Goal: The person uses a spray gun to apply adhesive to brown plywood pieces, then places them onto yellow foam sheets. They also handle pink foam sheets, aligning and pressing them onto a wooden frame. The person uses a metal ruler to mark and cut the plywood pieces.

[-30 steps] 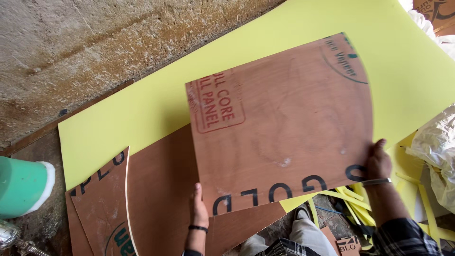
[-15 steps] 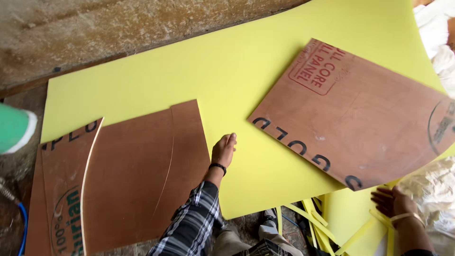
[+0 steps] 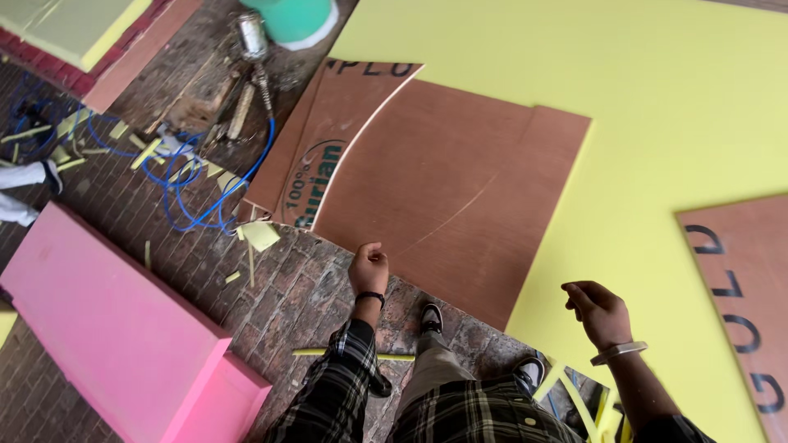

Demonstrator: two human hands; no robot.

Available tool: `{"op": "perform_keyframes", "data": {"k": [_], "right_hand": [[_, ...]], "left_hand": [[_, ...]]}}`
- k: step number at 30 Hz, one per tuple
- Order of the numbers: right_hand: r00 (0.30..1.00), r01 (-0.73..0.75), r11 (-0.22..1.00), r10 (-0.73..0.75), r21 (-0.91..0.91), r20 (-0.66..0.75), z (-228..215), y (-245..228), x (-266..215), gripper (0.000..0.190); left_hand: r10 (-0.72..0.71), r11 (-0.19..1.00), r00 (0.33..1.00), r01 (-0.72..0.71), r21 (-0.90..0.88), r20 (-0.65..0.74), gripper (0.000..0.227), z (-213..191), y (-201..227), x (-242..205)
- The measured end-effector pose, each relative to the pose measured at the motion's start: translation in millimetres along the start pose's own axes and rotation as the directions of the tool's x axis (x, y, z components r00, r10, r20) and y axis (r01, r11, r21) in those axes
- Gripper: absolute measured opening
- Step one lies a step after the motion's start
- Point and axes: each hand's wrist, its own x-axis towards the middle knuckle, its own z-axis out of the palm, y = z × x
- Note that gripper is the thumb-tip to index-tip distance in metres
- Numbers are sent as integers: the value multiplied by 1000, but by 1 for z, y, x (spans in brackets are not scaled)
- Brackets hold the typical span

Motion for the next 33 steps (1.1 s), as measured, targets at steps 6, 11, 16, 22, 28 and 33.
{"op": "perform_keyframes", "data": {"k": [6,11,16,22,28,33], "right_hand": [[988,-92,996,90,18,123,108,-65,29,24],[963,-157,987,147,28,227,197,-69,43,24],[945,-86,996,85,-10,317,269,-86,51,25],[872,461,860,-392,-219,294,333,-160,85,34],[625,726,429,-737,-538,256,378,-227,117,49],[631,685,407,-746,-605,212,368,-218,128,28]], "left_hand": [[-162,985,976,170,40,-142,64,-91,-55,99],[-266,926,959,225,301,101,139,-127,-60,176],[-217,960,968,188,209,126,140,-135,-55,204],[-38,928,995,2,372,90,127,-154,-25,173],[139,913,986,-164,374,94,126,-194,-2,104],[135,918,976,-188,349,172,134,-208,21,73]]}}
